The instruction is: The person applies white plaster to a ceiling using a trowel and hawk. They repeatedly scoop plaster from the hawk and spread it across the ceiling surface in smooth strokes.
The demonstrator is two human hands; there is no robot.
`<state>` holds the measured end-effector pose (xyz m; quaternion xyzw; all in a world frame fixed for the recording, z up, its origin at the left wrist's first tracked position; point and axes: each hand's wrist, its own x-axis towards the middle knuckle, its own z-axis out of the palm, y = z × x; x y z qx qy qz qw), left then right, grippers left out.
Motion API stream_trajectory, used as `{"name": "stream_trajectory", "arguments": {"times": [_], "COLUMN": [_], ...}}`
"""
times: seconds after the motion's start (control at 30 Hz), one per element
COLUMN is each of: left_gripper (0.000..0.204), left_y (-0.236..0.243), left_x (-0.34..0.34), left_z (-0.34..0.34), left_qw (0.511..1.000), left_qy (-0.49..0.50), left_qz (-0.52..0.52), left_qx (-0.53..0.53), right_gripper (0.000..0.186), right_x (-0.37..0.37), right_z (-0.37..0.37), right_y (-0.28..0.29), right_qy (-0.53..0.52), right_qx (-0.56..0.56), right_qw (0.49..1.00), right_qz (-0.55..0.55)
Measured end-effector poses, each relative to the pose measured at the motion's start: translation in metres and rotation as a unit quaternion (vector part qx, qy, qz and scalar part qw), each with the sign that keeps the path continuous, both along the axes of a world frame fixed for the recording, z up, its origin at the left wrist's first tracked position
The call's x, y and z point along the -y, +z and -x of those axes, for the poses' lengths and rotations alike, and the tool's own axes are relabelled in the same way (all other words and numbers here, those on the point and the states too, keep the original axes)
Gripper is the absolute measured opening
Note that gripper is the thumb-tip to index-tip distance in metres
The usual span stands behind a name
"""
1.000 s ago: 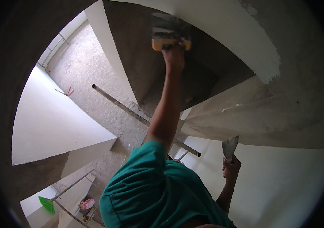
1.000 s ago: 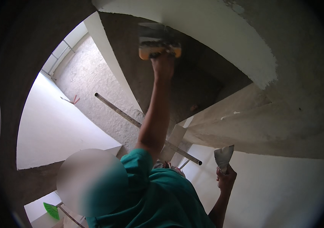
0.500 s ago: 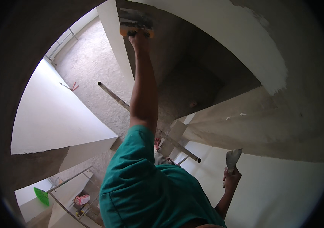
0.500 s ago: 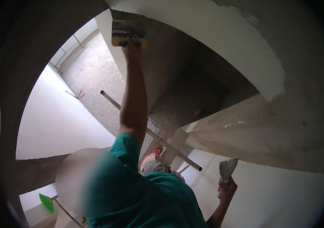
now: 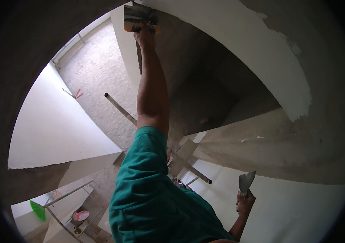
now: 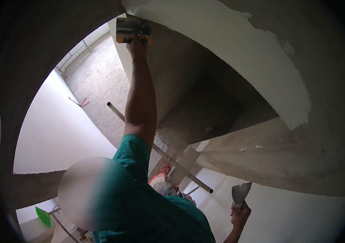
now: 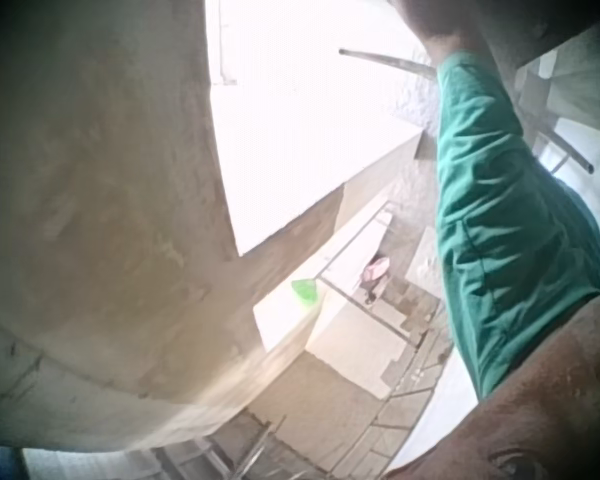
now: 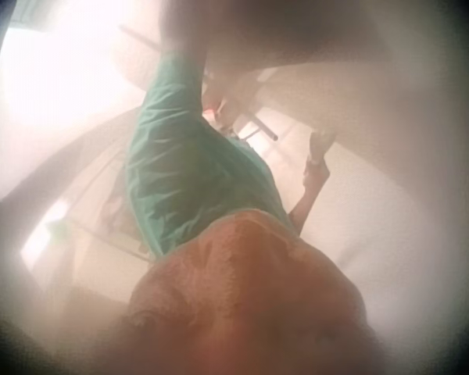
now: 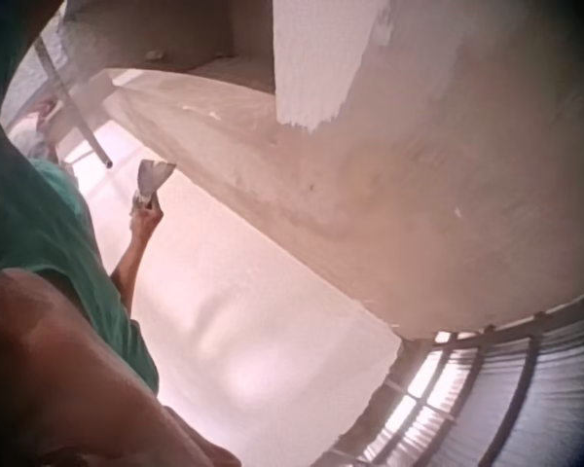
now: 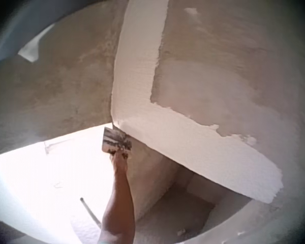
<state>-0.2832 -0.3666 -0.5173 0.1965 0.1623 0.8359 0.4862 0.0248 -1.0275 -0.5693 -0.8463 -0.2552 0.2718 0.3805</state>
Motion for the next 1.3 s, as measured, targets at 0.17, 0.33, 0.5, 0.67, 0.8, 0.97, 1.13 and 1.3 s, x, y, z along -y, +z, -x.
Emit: {"name": "stream_trajectory", "arguments": {"times": [0.17,0.33,0.5,0.67,0.8,0.97,1.13,1.3], "left_gripper": [0.043,0.044,0.036,0.034,0.035,0.043,0.048,0.044], "left_y": [-0.001,-0.003,-0.002,-0.016,-0.034,-0.065,-0.079,-0.103], "left_x": [-0.018,-0.012,0.019,0.047,0.098,0.192,0.316,0.406], "left_z": [0.000,-0.013,-0.050,-0.087,-0.118,-0.144,-0.131,-0.119], "left_qw": [0.999,0.999,0.998,0.997,0.988,0.968,0.935,0.907], "left_qy": [0.003,-0.016,0.007,-0.026,-0.116,-0.221,-0.353,-0.416], "left_qz": [-0.053,-0.048,-0.065,-0.076,-0.104,-0.086,-0.017,-0.037], "left_qx": [-0.006,-0.010,0.011,0.015,-0.015,0.081,0.042,-0.062], "right_gripper": [0.008,0.014,0.015,0.010,0.005,0.001,0.025,0.040], "right_x": [-0.005,-0.006,-0.002,-0.003,-0.003,0.002,-0.049,-0.106], "right_z": [0.005,0.009,0.006,0.002,0.003,-0.003,0.007,0.010], "right_y": [0.002,0.005,-0.001,-0.002,0.004,-0.004,0.024,0.050], "right_qy": [0.000,0.011,0.017,0.019,-0.005,-0.002,0.039,0.138], "right_qx": [0.002,-0.006,-0.007,-0.007,-0.017,-0.004,0.047,0.131], "right_qw": [1.000,1.000,1.000,0.999,1.000,1.000,0.998,0.979], "right_qz": [-0.001,-0.012,-0.024,-0.029,-0.013,-0.017,-0.019,-0.066]}}
